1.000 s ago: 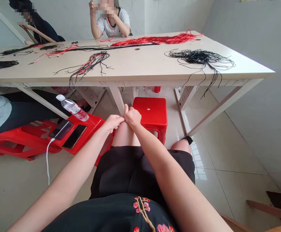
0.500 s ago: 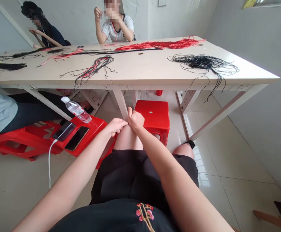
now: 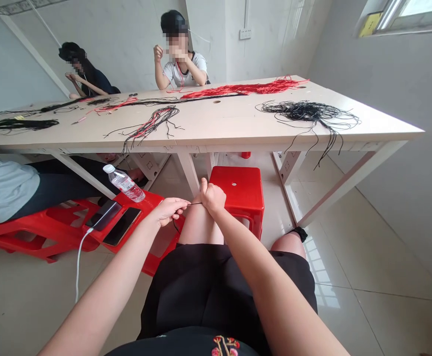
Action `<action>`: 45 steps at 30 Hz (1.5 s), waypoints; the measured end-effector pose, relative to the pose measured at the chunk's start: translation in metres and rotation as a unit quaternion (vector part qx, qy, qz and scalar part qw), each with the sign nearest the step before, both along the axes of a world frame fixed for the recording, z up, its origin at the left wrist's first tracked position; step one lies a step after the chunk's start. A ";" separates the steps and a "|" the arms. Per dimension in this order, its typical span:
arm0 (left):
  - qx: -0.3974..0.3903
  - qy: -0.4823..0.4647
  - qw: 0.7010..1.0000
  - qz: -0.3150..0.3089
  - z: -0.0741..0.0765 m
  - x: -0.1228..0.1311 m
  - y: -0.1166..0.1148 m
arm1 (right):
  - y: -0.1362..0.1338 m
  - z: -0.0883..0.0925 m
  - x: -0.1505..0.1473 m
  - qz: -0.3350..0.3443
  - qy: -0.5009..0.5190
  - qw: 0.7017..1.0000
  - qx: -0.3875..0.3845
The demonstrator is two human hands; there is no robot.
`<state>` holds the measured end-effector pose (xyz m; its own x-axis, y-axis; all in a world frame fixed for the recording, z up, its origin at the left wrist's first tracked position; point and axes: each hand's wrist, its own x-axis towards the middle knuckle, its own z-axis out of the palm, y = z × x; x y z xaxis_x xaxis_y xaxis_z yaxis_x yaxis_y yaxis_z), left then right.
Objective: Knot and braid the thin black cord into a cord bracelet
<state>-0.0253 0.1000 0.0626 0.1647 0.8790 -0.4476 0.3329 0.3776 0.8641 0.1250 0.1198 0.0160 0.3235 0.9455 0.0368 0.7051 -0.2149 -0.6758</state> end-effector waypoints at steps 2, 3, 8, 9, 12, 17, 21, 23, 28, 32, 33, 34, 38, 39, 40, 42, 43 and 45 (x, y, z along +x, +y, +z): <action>0.008 -0.016 1.000 0.012 0.001 -0.011 0.001 | 0.000 0.000 0.000 -0.001 0.000 1.000 -0.001; 0.011 -0.024 1.000 0.016 0.001 -0.018 0.001 | 0.000 0.000 0.000 -0.001 0.000 1.000 -0.001; 0.021 -0.045 0.999 -0.012 -0.002 -0.046 0.001 | -0.001 0.001 0.000 0.003 0.000 1.000 -0.004; 0.027 -0.042 0.999 -0.021 -0.003 -0.050 0.000 | -0.002 0.001 0.000 0.003 0.000 1.000 -0.005; 0.055 -0.016 0.998 -0.040 -0.003 -0.054 -0.003 | -0.003 0.003 0.000 0.005 0.002 1.000 -0.009; 0.079 -0.012 0.996 -0.035 0.003 -0.051 -0.011 | -0.004 0.003 0.001 0.003 0.010 1.000 -0.010; 0.080 -0.035 0.996 -0.015 0.007 -0.049 -0.013 | -0.005 0.003 0.001 -0.001 0.003 1.000 -0.006; 0.080 -0.035 0.996 -0.018 0.007 -0.050 -0.012 | -0.006 0.003 0.001 -0.002 0.002 1.000 -0.008; 0.081 -0.031 0.996 -0.010 0.006 -0.049 -0.011 | -0.006 0.003 0.001 0.001 0.005 1.000 -0.010; 0.056 0.002 0.998 -0.020 0.006 -0.047 -0.011 | -0.006 0.002 0.001 0.003 0.006 1.000 -0.003; 0.051 0.015 0.998 -0.025 0.006 -0.047 -0.012 | -0.006 0.002 0.001 0.004 0.007 1.000 -0.002; 0.050 0.028 0.998 -0.030 0.006 -0.047 -0.012 | -0.006 0.002 0.001 0.004 0.008 1.000 -0.001; 0.057 0.068 0.995 -0.055 0.003 -0.045 -0.014 | -0.005 -0.001 0.002 -0.002 0.002 1.000 0.002; 0.056 0.074 0.994 -0.063 0.003 -0.044 -0.016 | -0.004 -0.003 0.002 -0.004 0.000 1.000 0.002; 0.054 0.077 0.993 -0.069 0.003 -0.044 -0.017 | -0.003 -0.004 0.002 -0.006 -0.001 1.000 0.003; 0.055 0.074 0.993 -0.068 0.005 -0.041 -0.021 | -0.002 -0.006 0.002 -0.008 0.002 1.000 0.004; 0.060 0.072 0.994 -0.063 0.005 -0.040 -0.022 | -0.001 -0.007 0.002 -0.008 0.003 1.000 0.004; 0.082 0.076 0.992 -0.050 0.006 -0.038 -0.025 | -0.001 -0.007 0.003 -0.006 0.005 1.000 0.004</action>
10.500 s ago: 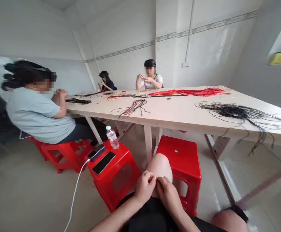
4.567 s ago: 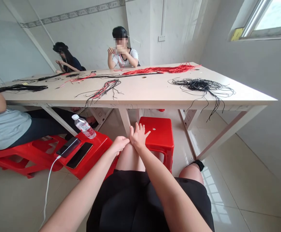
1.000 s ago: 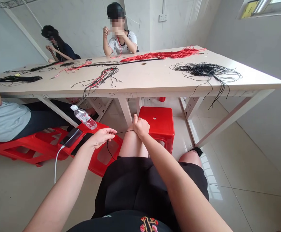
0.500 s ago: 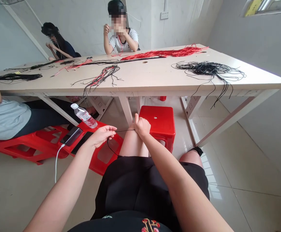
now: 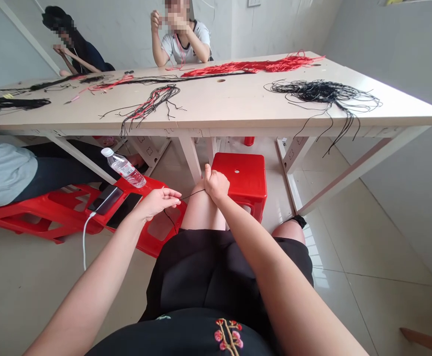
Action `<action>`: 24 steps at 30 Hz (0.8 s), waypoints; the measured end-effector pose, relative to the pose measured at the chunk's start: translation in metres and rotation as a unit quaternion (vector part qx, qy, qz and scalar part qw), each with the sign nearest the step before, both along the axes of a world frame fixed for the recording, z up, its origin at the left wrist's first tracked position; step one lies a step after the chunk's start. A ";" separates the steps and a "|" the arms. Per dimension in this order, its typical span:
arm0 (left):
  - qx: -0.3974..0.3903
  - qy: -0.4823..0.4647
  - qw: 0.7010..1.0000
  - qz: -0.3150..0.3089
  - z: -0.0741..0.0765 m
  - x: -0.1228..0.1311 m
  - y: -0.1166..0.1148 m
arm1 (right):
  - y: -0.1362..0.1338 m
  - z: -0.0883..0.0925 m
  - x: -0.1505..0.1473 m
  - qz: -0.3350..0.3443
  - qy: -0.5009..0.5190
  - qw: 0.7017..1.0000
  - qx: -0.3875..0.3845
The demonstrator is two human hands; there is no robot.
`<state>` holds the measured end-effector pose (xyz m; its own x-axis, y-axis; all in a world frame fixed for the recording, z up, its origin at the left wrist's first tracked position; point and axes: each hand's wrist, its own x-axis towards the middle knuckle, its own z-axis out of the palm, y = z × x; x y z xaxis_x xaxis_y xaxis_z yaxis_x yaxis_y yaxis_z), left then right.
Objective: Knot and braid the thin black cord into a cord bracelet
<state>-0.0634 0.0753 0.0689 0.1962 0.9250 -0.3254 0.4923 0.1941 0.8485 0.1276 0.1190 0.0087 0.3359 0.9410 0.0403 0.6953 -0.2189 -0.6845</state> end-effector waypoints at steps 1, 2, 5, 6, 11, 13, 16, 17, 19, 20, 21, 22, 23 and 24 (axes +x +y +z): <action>0.020 0.004 1.000 0.004 -0.001 0.001 -0.001 | 0.000 0.000 0.000 0.000 0.001 1.000 -0.001; 0.043 0.008 0.999 0.006 -0.002 0.001 -0.001 | 0.000 0.000 0.000 0.000 0.002 1.000 -0.002; 0.107 0.007 0.994 0.005 -0.009 0.001 0.002 | 0.000 0.001 0.001 -0.002 0.006 1.000 -0.003; 0.121 0.004 0.993 0.005 -0.012 0.001 0.003 | 0.000 0.000 0.001 -0.002 0.006 1.000 -0.003; 0.134 -0.001 0.991 0.002 -0.020 -0.001 0.004 | 0.001 -0.002 0.002 -0.002 0.004 1.000 0.003; 0.121 -0.006 0.993 0.002 -0.019 0.000 0.003 | 0.001 -0.003 0.002 -0.005 0.005 1.000 0.001; 0.069 -0.026 0.997 -0.007 -0.015 0.005 0.002 | 0.000 -0.002 0.002 -0.001 0.004 1.000 0.002; 0.049 -0.034 0.998 -0.017 -0.014 0.009 0.003 | 0.000 -0.002 0.002 0.002 0.004 1.000 0.003; 0.029 -0.041 0.998 -0.040 -0.013 0.019 0.005 | 0.000 -0.001 0.001 0.006 0.001 1.000 0.004; 0.034 -0.032 0.998 -0.049 -0.013 0.025 0.007 | 0.000 -0.001 0.000 0.006 -0.001 1.000 0.003; 0.049 -0.017 0.997 -0.058 -0.014 0.031 0.008 | 0.001 -0.001 0.000 0.005 -0.002 1.000 0.002; 0.072 0.004 0.995 -0.068 -0.015 0.038 0.010 | 0.001 -0.001 -0.001 0.002 -0.004 1.000 0.001; 0.102 0.029 0.991 -0.077 -0.016 0.045 0.012 | 0.001 -0.001 -0.001 0.000 -0.005 1.000 -0.001; 0.137 0.057 0.985 -0.088 -0.017 0.052 0.014 | 0.001 -0.001 -0.001 -0.001 -0.007 1.000 -0.001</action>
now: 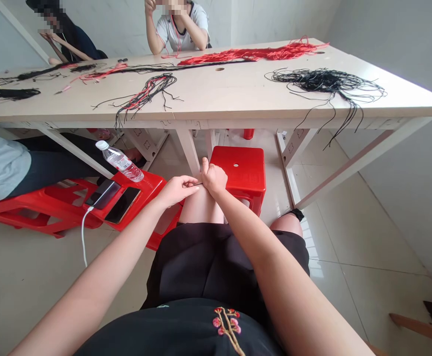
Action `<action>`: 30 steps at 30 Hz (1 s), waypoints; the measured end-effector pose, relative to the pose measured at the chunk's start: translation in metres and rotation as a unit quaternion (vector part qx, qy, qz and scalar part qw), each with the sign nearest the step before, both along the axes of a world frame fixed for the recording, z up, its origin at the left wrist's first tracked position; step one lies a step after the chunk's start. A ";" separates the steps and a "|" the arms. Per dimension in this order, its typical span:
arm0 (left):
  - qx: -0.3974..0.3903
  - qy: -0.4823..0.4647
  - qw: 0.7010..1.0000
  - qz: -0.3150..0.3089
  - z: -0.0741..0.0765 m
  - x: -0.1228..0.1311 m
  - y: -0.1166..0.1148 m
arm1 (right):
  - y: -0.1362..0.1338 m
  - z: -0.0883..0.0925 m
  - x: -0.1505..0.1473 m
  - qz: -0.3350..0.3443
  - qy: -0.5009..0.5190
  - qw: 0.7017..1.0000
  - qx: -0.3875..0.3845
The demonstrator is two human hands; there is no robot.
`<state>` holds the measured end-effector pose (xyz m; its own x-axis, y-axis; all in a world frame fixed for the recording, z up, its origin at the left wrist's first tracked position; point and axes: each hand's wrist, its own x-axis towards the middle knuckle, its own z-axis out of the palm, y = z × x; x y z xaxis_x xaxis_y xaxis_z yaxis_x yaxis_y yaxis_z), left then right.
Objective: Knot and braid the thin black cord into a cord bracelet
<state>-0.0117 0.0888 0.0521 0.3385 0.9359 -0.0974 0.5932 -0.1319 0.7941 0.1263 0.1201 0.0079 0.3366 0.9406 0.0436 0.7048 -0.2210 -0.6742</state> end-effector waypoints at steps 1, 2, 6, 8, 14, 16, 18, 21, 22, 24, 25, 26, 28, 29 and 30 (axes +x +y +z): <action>0.040 0.028 0.999 -0.009 -0.001 0.006 0.001 | 0.000 0.000 0.000 0.000 -0.002 1.000 0.001; 0.079 0.057 0.995 -0.016 -0.002 0.012 0.002 | 0.000 -0.001 0.000 0.000 -0.003 1.000 0.002; 0.178 0.161 0.970 -0.030 -0.005 0.026 0.004 | 0.002 -0.004 0.003 0.001 0.001 1.000 0.001; 0.188 0.187 0.964 -0.034 -0.005 0.028 0.006 | 0.002 -0.004 0.004 0.002 0.005 1.000 -0.001; 0.133 0.109 0.983 -0.058 -0.001 0.027 0.011 | 0.001 -0.004 0.001 -0.007 0.059 0.998 0.013; 0.102 0.074 0.991 -0.052 0.001 0.026 0.012 | 0.000 -0.002 0.003 0.003 0.127 0.992 0.023; 0.070 0.042 0.996 -0.029 0.003 0.025 0.011 | -0.004 0.001 0.011 0.025 0.210 0.977 0.033; -0.007 -0.015 1.000 0.015 0.009 0.022 0.009 | -0.018 0.011 0.030 0.053 0.323 0.942 0.076; -0.029 -0.033 0.999 0.023 0.012 0.022 0.009 | -0.026 0.015 0.036 0.060 0.344 0.932 0.095; -0.049 -0.064 0.996 0.022 0.020 0.022 0.007 | -0.043 0.025 0.046 0.096 0.381 0.911 0.121; -0.049 -0.077 0.996 0.016 0.025 0.023 0.006 | -0.052 0.031 0.049 0.135 0.412 0.891 0.132; -0.046 -0.088 0.995 0.009 0.030 0.025 0.005 | -0.060 0.036 0.050 0.174 0.436 0.872 0.142; -0.039 -0.102 0.994 -0.003 0.041 0.032 0.000 | -0.072 0.046 0.050 0.234 0.459 0.842 0.159; -0.038 -0.109 0.993 -0.007 0.047 0.036 -0.003 | -0.076 0.052 0.049 0.241 0.451 0.843 0.163; -0.041 -0.117 0.992 -0.010 0.053 0.040 -0.006 | -0.079 0.057 0.049 0.237 0.434 0.853 0.168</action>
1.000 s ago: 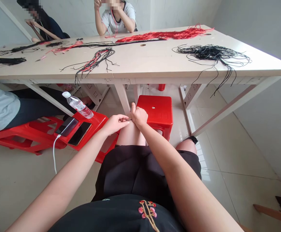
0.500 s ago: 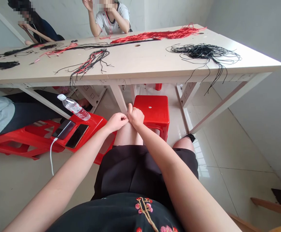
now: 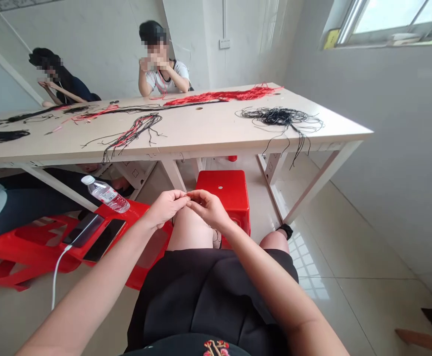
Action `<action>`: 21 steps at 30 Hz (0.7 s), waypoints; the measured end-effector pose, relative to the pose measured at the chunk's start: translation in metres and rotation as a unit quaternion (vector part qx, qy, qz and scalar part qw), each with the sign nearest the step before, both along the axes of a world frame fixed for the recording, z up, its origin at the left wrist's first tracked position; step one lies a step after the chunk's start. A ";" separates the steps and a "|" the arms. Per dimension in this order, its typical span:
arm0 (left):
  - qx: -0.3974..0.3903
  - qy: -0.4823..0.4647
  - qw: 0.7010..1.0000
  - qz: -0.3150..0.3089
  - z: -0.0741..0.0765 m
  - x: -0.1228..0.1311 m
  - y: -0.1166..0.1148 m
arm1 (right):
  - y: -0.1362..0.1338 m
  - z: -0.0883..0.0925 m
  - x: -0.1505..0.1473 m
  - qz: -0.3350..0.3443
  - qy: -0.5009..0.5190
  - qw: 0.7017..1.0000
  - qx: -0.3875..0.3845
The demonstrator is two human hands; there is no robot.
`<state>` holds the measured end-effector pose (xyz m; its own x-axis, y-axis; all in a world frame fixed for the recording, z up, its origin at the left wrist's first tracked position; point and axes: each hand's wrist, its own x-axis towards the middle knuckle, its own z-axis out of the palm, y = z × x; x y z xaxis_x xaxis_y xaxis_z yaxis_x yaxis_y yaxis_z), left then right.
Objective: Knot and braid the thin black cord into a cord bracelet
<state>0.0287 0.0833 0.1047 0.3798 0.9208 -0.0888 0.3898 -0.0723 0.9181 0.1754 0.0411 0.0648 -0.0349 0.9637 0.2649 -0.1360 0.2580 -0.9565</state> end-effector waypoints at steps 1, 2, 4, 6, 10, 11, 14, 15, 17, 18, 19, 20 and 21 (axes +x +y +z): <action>-0.008 -0.011 1.000 -0.002 0.006 0.004 -0.003 | -0.002 0.006 0.001 -0.023 -0.024 0.999 0.005; -0.024 -0.027 0.999 -0.005 0.013 0.007 -0.006 | -0.004 0.012 0.002 -0.049 -0.055 0.997 0.015; -0.082 -0.067 0.994 -0.014 0.026 0.012 -0.010 | -0.007 0.026 0.008 -0.094 -0.144 0.983 0.061; -0.146 -0.101 0.984 -0.034 0.039 0.016 -0.012 | -0.009 0.041 0.015 -0.121 -0.246 0.952 0.138; -0.153 -0.105 0.980 -0.064 0.061 0.018 -0.005 | -0.007 0.065 0.036 -0.159 -0.378 0.879 0.244; -0.133 -0.094 0.985 -0.063 0.066 0.017 -0.001 | -0.005 0.069 0.043 -0.176 -0.389 0.870 0.248; -0.081 -0.072 0.993 -0.050 0.075 0.009 0.011 | 0.002 0.073 0.064 -0.240 -0.384 0.865 0.216; -0.074 -0.075 0.993 -0.045 0.077 0.006 0.015 | 0.004 0.073 0.070 -0.255 -0.377 0.868 0.200; -0.071 -0.093 0.993 -0.032 0.080 0.000 0.022 | 0.006 0.072 0.080 -0.270 -0.358 0.878 0.165; -0.073 -0.104 0.992 -0.026 0.082 -0.003 0.024 | 0.006 0.071 0.083 -0.273 -0.347 0.885 0.148; -0.076 -0.113 0.990 -0.021 0.083 -0.006 0.025 | 0.006 0.070 0.085 -0.274 -0.335 0.891 0.134; -0.079 -0.120 0.989 -0.017 0.084 -0.008 0.026 | 0.006 0.068 0.086 -0.273 -0.324 0.898 0.120; -0.082 -0.127 0.989 -0.013 0.086 -0.010 0.026 | 0.006 0.067 0.086 -0.270 -0.313 0.904 0.108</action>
<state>0.0183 0.1094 0.1905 0.4329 0.8914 -0.1343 0.1461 0.0777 0.9862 0.2614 0.0467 0.1313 0.2176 0.8130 0.5401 0.6168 0.3144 -0.7216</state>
